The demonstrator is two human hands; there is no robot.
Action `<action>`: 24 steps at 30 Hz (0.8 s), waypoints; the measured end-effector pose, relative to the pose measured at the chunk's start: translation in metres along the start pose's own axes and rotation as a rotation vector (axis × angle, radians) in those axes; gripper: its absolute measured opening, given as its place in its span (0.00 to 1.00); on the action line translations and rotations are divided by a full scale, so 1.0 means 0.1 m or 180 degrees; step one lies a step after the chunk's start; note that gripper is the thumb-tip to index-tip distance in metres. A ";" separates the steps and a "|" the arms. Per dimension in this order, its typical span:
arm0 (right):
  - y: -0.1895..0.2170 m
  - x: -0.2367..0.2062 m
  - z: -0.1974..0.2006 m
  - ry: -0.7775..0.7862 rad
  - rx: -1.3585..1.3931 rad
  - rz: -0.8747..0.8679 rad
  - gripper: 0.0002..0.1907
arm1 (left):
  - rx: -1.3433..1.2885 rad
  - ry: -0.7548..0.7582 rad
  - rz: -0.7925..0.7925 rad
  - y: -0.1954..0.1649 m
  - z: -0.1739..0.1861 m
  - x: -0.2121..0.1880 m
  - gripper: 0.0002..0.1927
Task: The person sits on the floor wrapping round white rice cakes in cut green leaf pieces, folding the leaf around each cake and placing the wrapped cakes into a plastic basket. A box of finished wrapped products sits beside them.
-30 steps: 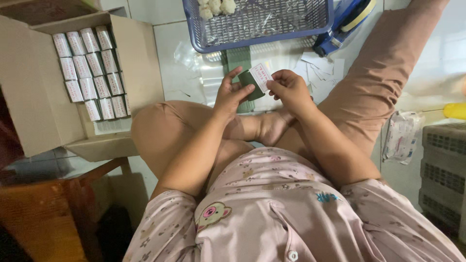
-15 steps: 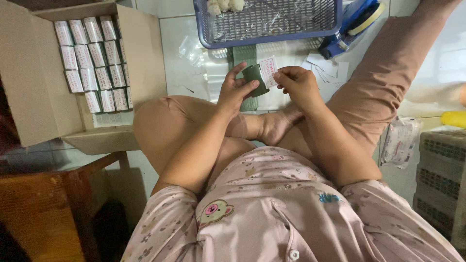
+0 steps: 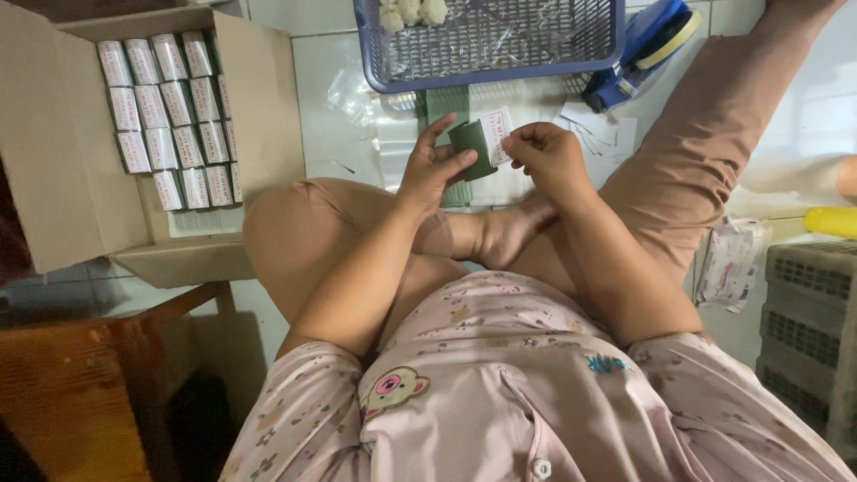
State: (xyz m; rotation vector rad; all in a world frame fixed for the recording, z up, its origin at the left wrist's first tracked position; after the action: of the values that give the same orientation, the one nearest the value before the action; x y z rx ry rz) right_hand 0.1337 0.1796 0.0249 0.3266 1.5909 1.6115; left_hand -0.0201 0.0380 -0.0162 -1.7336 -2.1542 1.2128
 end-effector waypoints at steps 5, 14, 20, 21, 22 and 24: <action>0.02 -0.01 0.03 -0.0073 -0.0049 -0.0032 0.12 | -0.0005 0.0056 0.0001 0.01 0.03 0.03 0.43; 0.16 -0.22 -0.24 -0.0341 -0.0654 0.0512 0.10 | 0.0364 0.0091 -0.0242 0.04 0.02 0.03 0.42; 0.31 -0.23 -0.23 -0.0413 -0.0854 0.0721 0.10 | 0.0559 0.0055 -0.0279 0.00 0.01 0.01 0.43; 0.31 -0.23 -0.22 -0.0428 -0.0906 0.0689 0.10 | 0.0583 0.0049 -0.0279 0.00 0.00 0.01 0.43; 0.31 -0.22 -0.22 -0.0445 -0.0958 0.0657 0.10 | 0.0610 0.0045 -0.0278 -0.01 0.00 0.02 0.44; 0.28 -0.22 -0.24 -0.0401 -0.0792 0.0582 0.10 | 0.0615 0.0049 -0.0287 0.00 -0.01 0.02 0.43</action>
State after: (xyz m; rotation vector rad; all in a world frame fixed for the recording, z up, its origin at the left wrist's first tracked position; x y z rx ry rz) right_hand 0.1203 0.1513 0.0549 0.4407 1.2791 1.8676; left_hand -0.0199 0.0401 -0.0159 -1.5460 -2.0077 1.3298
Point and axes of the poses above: each hand's wrist, its own x-axis towards the middle knuckle, its own z-axis out of the back of the hand, y = z × x, the point moved 5 cm from there along x, towards the middle knuckle, and after that the axes turned 3 degrees about -x, right-handed, at the moved point
